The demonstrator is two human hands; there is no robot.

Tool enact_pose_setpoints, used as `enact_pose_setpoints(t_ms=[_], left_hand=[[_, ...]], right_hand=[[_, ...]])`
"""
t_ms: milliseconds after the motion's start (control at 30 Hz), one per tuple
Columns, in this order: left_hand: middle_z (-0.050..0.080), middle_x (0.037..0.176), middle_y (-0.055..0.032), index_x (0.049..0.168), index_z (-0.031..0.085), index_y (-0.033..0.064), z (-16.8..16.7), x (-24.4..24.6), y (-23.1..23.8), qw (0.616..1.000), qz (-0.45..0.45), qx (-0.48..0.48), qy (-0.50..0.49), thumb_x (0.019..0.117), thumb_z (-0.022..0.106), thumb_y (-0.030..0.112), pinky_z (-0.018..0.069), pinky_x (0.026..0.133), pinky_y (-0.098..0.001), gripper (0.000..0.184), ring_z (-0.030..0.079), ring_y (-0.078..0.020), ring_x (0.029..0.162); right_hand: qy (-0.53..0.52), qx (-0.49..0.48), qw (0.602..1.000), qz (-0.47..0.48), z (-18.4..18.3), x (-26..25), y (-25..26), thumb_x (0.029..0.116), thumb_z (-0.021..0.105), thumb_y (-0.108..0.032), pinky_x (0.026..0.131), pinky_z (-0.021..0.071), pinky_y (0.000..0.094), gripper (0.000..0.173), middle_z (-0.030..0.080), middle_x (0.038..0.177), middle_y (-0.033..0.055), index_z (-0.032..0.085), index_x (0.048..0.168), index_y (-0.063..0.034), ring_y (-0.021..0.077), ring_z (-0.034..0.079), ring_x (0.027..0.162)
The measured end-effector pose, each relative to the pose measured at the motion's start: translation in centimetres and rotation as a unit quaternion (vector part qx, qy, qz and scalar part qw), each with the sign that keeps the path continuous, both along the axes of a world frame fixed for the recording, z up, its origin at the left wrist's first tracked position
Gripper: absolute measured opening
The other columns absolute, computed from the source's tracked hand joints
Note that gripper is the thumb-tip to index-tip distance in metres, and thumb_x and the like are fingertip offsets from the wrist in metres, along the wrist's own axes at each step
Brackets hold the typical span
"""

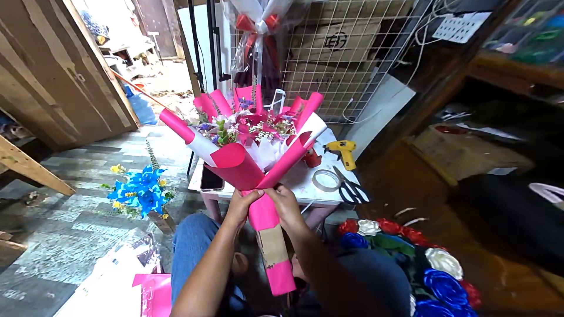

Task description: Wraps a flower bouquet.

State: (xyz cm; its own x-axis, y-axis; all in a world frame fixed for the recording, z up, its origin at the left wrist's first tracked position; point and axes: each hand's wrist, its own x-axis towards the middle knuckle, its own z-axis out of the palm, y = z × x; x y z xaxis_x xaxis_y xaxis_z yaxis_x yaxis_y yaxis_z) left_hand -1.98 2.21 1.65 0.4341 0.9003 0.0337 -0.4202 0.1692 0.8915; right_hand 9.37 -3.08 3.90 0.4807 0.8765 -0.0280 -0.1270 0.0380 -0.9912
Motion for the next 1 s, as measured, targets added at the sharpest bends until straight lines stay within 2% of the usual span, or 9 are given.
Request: enact_pose_setpoints(t_ms=[67, 167, 333, 433, 533, 633, 800, 900, 1000], left_hand=[[0.072, 0.090, -0.0102, 0.122, 0.051, -0.0018, -0.1, 0.0, -0.2, 1.000, -0.006, 0.004, 0.008, 0.0883, 0.064, 0.002, 0.0616, 0.077, -0.0346, 0.036, 0.072, -0.0165, 0.080], [0.070, 0.089, -0.0078, 0.126, 0.047, -0.0004, -0.1, 0.3, -0.4, 1.000, 0.004, 0.007, 0.029, 0.0943, 0.057, 0.008, 0.0609, 0.077, -0.0324, 0.034, 0.071, -0.0135, 0.080], [0.069, 0.083, -0.0041, 0.117, 0.052, 0.0001, -0.2, 0.7, -0.8, 0.999, 0.033, 0.016, 0.038, 0.0995, 0.048, 0.009, 0.0594, 0.075, -0.0290, 0.020, 0.069, -0.0100, 0.076], [0.069, 0.081, -0.0028, 0.110, 0.056, 0.0018, -0.3, 0.6, -0.7, 0.999, 0.037, 0.026, 0.029, 0.0987, 0.045, 0.010, 0.0592, 0.074, -0.0288, 0.018, 0.069, -0.0093, 0.075], [0.069, 0.078, -0.0014, 0.104, 0.058, 0.0037, -0.2, 0.5, -0.7, 0.999, 0.031, 0.028, 0.020, 0.0988, 0.041, 0.009, 0.0591, 0.073, -0.0278, 0.018, 0.069, -0.0079, 0.074], [0.069, 0.076, -0.0009, 0.102, 0.057, 0.0049, -0.2, 0.4, -0.7, 0.999, 0.027, 0.025, 0.015, 0.0986, 0.039, 0.009, 0.0592, 0.072, -0.0270, 0.019, 0.069, -0.0076, 0.073], [0.070, 0.079, -0.0007, 0.106, 0.056, 0.0034, -0.2, 0.6, -0.8, 0.999, 0.027, 0.027, 0.014, 0.0945, 0.047, 0.005, 0.0596, 0.073, -0.0274, 0.015, 0.069, -0.0075, 0.074], [0.072, 0.085, -0.0033, 0.114, 0.056, -0.0001, -0.2, 0.6, -1.0, 0.999, 0.027, 0.030, 0.000, 0.0905, 0.058, 0.004, 0.0608, 0.077, -0.0289, 0.024, 0.071, -0.0091, 0.079], [0.072, 0.085, -0.0055, 0.113, 0.057, -0.0015, 0.0, 0.8, -1.3, 0.998, 0.050, 0.032, 0.011, 0.0896, 0.061, 0.003, 0.0610, 0.077, -0.0295, 0.024, 0.071, -0.0107, 0.079]], right_hand=[[-0.024, -0.010, 1.000, -0.004, 0.0, -0.1, -0.2, 0.0975, 0.068, -0.009, 0.077, 0.0563, 0.0281, 0.013, 0.070, 0.088, 0.0077, 0.069, 0.103, 0.0020, 0.0097, 0.067, 0.080], [-0.083, -0.027, 0.996, 0.010, 0.1, -0.2, -0.5, 0.1014, 0.064, -0.016, 0.080, 0.0552, 0.0286, 0.019, 0.070, 0.091, 0.0077, 0.069, 0.107, 0.0017, 0.0088, 0.066, 0.084], [-0.134, -0.042, 0.990, 0.016, 0.2, -0.2, -0.8, 0.1025, 0.063, -0.019, 0.083, 0.0546, 0.0327, 0.023, 0.070, 0.095, 0.0101, 0.068, 0.113, 0.0009, 0.0118, 0.067, 0.087], [-0.092, 0.002, 0.995, 0.028, -0.1, 0.2, -1.1, 0.1045, 0.055, -0.013, 0.085, 0.0543, 0.0314, 0.023, 0.070, 0.100, 0.0102, 0.067, 0.115, 0.0031, 0.0110, 0.066, 0.091], [-0.046, 0.024, 0.998, 0.030, -0.4, 0.4, -1.3, 0.1051, 0.048, -0.012, 0.083, 0.0553, 0.0325, 0.024, 0.068, 0.099, 0.0100, 0.066, 0.112, 0.0028, 0.0121, 0.066, 0.090], [-0.020, 0.031, 0.999, 0.022, -0.3, 0.2, -1.4, 0.1052, 0.049, -0.011, 0.086, 0.0557, 0.0327, 0.027, 0.069, 0.105, 0.0116, 0.065, 0.120, 0.0030, 0.0129, 0.067, 0.094], [0.018, 0.029, 0.999, -0.008, -0.1, 0.0, -1.3, 0.0999, 0.060, -0.006, 0.083, 0.0564, 0.0291, 0.022, 0.070, 0.102, 0.0105, 0.064, 0.119, 0.0039, 0.0110, 0.067, 0.090], [0.019, 0.040, 0.999, -0.011, -0.2, -0.1, -1.4, 0.0986, 0.061, -0.004, 0.083, 0.0566, 0.0277, 0.020, 0.071, 0.100, 0.0097, 0.065, 0.116, 0.0042, 0.0098, 0.067, 0.089], [0.024, 0.061, 0.998, -0.014, -0.7, 0.1, -1.4, 0.0975, 0.060, -0.003, 0.082, 0.0577, 0.0281, 0.020, 0.071, 0.099, 0.0096, 0.066, 0.116, 0.0041, 0.0103, 0.068, 0.089]])
